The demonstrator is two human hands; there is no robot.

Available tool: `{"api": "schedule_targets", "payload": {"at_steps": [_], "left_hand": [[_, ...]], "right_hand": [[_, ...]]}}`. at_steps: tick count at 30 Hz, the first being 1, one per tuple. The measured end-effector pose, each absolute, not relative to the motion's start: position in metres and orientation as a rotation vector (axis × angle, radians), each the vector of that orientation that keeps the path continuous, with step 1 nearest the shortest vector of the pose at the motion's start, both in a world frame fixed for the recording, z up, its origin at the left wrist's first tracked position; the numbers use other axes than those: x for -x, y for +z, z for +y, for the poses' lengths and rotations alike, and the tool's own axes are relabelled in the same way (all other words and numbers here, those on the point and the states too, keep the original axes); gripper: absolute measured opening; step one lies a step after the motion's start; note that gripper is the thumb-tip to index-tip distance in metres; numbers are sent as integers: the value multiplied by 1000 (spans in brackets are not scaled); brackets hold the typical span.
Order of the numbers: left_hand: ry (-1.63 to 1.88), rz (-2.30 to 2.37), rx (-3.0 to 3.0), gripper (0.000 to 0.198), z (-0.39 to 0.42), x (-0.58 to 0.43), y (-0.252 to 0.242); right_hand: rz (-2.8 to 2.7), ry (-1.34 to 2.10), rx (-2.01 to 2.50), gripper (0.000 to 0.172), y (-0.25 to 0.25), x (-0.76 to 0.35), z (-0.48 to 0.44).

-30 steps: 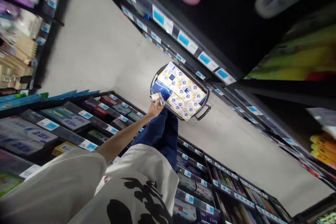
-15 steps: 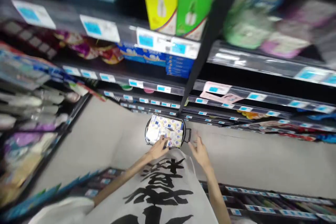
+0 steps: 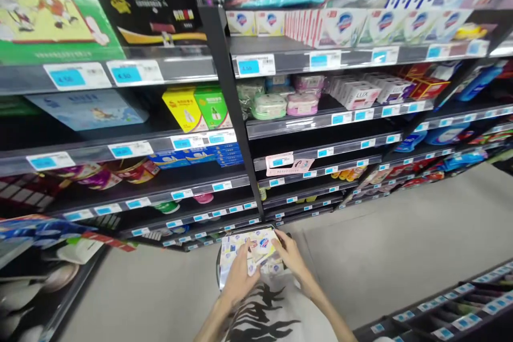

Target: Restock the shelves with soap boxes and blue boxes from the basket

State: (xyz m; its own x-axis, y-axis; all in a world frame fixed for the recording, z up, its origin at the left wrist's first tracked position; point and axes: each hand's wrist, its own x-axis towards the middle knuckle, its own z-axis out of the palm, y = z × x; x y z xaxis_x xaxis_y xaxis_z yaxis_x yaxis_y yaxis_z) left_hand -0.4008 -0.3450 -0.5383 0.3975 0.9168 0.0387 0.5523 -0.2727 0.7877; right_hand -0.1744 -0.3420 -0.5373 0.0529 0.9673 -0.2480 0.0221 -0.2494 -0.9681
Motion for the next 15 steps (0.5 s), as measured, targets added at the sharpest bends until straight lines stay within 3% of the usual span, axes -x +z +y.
{"api": "schedule_targets", "payload": {"at_steps": [6,15], "left_hand": [[948,1300,-1694,75,-348,407,-521],[1129,1280,-1355,54,-352,401,-512]], "right_hand": [[-939,1445,1298,85,-540,201,-357],[-801,1504,1131,76,-518,207,-372]]}}
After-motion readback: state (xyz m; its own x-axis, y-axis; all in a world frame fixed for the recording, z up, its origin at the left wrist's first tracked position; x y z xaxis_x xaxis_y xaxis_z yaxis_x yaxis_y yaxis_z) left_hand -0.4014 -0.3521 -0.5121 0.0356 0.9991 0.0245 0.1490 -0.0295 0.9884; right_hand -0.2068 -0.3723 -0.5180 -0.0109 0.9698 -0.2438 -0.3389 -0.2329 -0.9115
